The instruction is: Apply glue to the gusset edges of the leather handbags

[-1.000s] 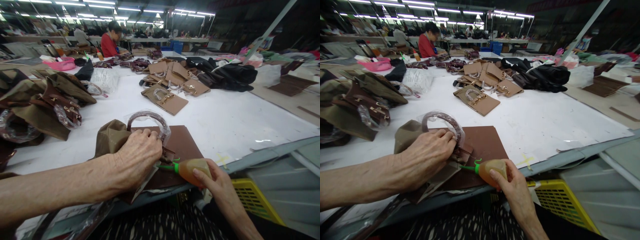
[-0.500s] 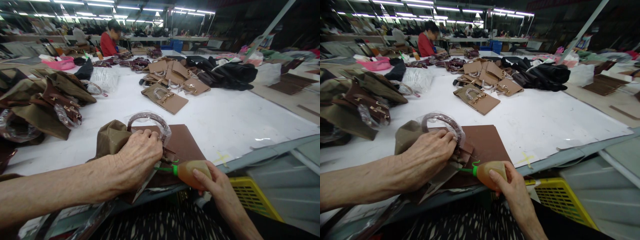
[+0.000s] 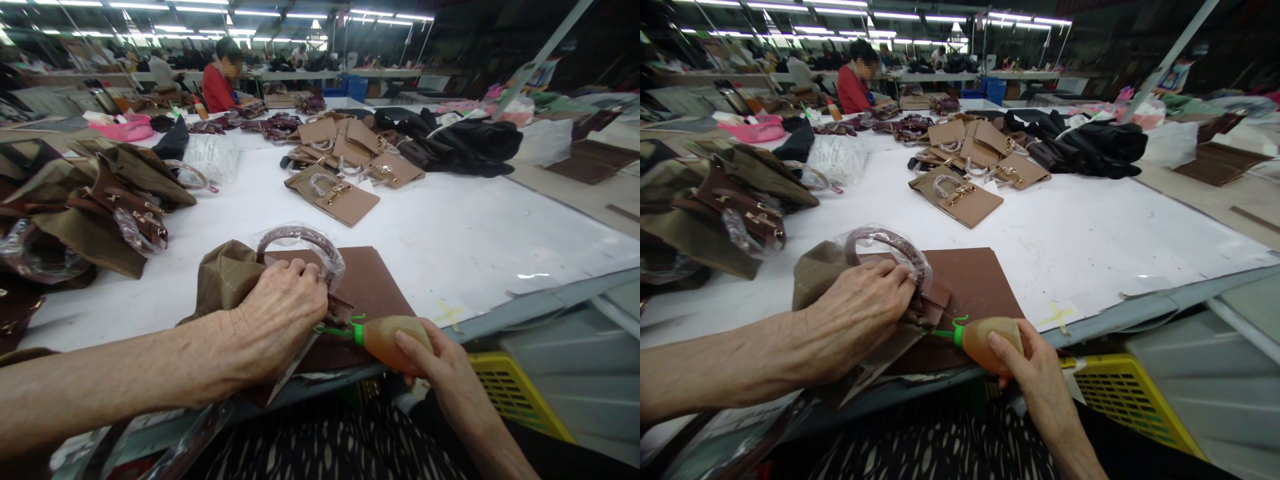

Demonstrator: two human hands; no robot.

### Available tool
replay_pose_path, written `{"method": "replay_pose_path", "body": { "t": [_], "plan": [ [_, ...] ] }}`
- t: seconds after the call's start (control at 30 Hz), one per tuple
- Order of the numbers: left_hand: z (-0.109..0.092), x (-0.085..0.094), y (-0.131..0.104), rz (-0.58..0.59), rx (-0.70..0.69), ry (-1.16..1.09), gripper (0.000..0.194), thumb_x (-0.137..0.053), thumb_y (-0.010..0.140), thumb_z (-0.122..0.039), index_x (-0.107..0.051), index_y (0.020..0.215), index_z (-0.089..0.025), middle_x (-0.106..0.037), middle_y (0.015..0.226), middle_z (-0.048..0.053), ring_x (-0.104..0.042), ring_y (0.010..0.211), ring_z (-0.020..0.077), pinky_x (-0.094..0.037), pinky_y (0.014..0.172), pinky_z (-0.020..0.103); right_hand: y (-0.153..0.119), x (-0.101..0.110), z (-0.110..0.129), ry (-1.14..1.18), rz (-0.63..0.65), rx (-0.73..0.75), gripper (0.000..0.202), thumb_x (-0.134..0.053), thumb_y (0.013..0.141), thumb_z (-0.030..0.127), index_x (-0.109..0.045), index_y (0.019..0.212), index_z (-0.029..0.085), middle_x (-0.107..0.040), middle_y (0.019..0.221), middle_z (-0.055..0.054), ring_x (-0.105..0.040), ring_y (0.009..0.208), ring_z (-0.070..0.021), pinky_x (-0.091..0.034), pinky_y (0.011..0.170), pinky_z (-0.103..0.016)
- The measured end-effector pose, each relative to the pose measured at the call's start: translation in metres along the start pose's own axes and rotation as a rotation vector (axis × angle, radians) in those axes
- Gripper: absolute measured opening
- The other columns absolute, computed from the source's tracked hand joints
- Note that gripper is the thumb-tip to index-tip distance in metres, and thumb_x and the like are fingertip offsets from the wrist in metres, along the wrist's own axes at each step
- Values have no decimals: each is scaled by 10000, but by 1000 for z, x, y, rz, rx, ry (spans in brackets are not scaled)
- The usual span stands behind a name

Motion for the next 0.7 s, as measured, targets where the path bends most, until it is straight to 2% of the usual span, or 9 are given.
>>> {"method": "replay_pose_path", "body": {
  "t": [0.23,0.47,0.7],
  "plan": [
    [0,5,0,38,25,-8,282,-408,803,-63,-572,1033,-53,-597,1019,182,-558,952,258,-475,796,393,-1,-6,1,26,33,-4,434,-607,736,552,-586,915,157,-611,690,-19,-502,521,-152,-420,429,-254],
    [-2,4,-1,6,1,10,265,-422,791,-73,-572,1007,-45,-594,996,172,-552,958,269,-479,799,405,-9,-10,0,83,132,-13,398,-606,775,520,-578,950,163,-587,659,1,-500,514,-136,-397,430,-228],
    [-3,4,-1,-33,-22,26,285,-425,758,-72,-588,988,-32,-600,962,165,-564,878,283,-501,751,434,-20,-17,4,195,135,-40,396,-640,753,499,-569,943,158,-587,648,-11,-518,512,-140,-381,398,-209]
  ]
}}
Point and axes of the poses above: each hand's wrist, its own y-axis towards the middle knuckle, its own x-axis out of the back of the hand, z = x × y, the point moved 6 cm from there along y, towards the middle knuckle
